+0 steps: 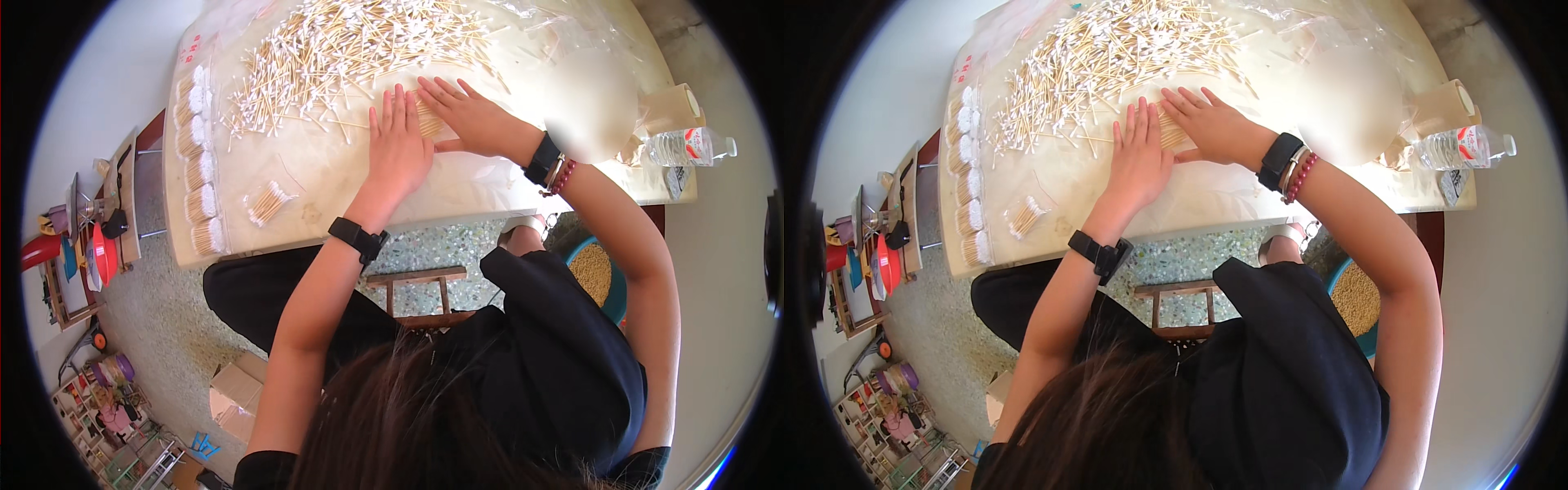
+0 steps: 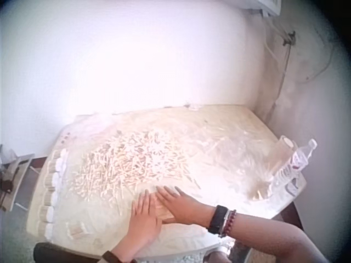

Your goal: The person is sorting cotton swabs and placing them into small clear plastic bags on a table.

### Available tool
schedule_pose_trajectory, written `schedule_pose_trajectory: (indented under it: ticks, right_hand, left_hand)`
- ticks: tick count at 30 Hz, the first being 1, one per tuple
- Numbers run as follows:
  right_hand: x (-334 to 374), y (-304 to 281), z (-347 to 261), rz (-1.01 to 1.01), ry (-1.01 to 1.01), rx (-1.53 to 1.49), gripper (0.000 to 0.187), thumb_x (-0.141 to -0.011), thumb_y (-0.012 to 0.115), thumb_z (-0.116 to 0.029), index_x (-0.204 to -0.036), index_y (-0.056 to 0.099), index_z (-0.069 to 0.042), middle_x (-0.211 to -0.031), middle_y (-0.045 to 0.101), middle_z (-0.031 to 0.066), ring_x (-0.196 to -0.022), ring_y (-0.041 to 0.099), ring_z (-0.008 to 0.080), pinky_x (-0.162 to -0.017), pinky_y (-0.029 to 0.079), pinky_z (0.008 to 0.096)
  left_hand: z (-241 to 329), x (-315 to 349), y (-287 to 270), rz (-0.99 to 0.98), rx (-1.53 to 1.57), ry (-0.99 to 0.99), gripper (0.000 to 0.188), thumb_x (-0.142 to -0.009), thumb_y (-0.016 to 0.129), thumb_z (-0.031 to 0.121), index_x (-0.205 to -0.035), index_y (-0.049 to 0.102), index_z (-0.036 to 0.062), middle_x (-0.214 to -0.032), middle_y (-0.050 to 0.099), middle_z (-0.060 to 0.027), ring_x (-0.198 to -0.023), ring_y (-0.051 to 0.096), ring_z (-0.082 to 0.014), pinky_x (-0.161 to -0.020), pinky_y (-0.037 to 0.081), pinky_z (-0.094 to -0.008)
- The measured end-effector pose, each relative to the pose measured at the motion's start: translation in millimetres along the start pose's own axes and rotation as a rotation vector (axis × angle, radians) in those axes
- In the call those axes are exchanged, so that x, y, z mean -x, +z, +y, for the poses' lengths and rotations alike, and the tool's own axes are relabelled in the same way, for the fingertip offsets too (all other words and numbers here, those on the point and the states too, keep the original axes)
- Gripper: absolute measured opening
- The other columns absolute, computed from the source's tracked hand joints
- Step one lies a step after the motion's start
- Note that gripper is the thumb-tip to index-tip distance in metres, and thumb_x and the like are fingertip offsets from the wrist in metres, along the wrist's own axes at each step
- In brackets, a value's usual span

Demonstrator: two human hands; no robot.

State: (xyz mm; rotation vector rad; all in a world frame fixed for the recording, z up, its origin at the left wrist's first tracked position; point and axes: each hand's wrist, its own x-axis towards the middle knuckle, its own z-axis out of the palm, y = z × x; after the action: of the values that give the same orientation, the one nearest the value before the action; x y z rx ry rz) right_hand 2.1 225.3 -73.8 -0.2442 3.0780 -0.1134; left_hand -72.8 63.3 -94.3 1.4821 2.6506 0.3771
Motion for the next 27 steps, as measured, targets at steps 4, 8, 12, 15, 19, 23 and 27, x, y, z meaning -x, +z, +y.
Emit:
schedule_pose_trajectory:
  ticks: [4,8,12,15,19,23,27]
  right_hand:
    - [-8,-2,2,-0.016,0.010,-0.005,0.090,-0.083,0.052,-0.060,-0.142,0.024,0.002,-0.151,0.019,0.0167,-0.139,0.022,0.0310,-0.112,0.021,0.0443]
    - [-12,-4,7,-0.052,0.026,-0.002,0.093,-0.083,0.051,-0.062,-0.143,0.022,0.002,-0.151,0.018,0.0168,-0.139,0.020,0.0305,-0.113,0.020,0.0430]
    - [-17,-6,8,-0.064,0.030,-0.016,0.094,-0.083,0.050,-0.063,-0.144,0.020,0.002,-0.151,0.018,0.0169,-0.139,0.020,0.0307,-0.113,0.019,0.0420]
    - [-18,-9,9,-0.112,0.054,-0.003,0.091,-0.085,0.051,-0.059,-0.144,0.016,0.001,-0.152,0.017,0.0155,-0.140,0.018,0.0269,-0.114,0.018,0.0392]
    - [-15,-8,9,-0.100,0.036,-0.089,0.091,-0.085,0.051,-0.058,-0.144,0.016,0.000,-0.151,0.018,0.0155,-0.140,0.019,0.0267,-0.114,0.019,0.0382]
    - [-7,-8,6,-0.072,0.022,-0.072,0.090,-0.085,0.052,-0.057,-0.144,0.017,0.000,-0.151,0.019,0.0156,-0.139,0.021,0.0269,-0.114,0.020,0.0377]
    - [-5,-3,5,-0.005,-0.012,-0.040,0.092,-0.084,0.049,-0.062,-0.143,0.020,0.003,-0.150,0.022,0.0168,-0.138,0.025,0.0275,-0.113,0.022,0.0365]
  left_hand:
    - [-8,-12,0,-0.011,-0.033,-0.025,0.070,-0.087,0.044,0.027,-0.143,0.018,-0.0061,-0.152,0.011,-0.0199,-0.143,0.006,-0.0316,-0.114,0.004,-0.0484]
    - [-14,-26,-2,-0.029,-0.038,-0.025,0.071,-0.087,0.042,0.030,-0.143,0.018,-0.0061,-0.152,0.012,-0.0203,-0.143,0.006,-0.0317,-0.114,0.003,-0.0482]
    - [-23,-40,-5,-0.056,-0.042,-0.019,0.071,-0.088,0.041,0.032,-0.143,0.017,-0.0060,-0.152,0.014,-0.0209,-0.142,0.007,-0.0320,-0.114,0.004,-0.0473]
    - [-24,-44,-11,-0.104,-0.038,-0.015,0.070,-0.089,0.039,0.032,-0.143,0.017,-0.0061,-0.151,0.016,-0.0212,-0.142,0.007,-0.0322,-0.114,0.005,-0.0465]
    - [-25,-41,-15,-0.176,0.010,0.000,0.069,-0.091,0.037,0.032,-0.143,0.015,-0.0063,-0.151,0.014,-0.0212,-0.142,0.006,-0.0327,-0.114,0.006,-0.0461]
    - [-21,-30,-13,-0.186,0.045,0.024,0.069,-0.091,0.037,0.033,-0.143,0.015,-0.0066,-0.152,0.011,-0.0207,-0.142,0.006,-0.0329,-0.114,0.007,-0.0464]
    - [-16,-25,-11,-0.142,0.068,0.011,0.069,-0.090,0.040,0.030,-0.142,0.015,-0.0083,-0.152,0.008,-0.0219,-0.142,0.006,-0.0330,-0.114,0.009,-0.0462]
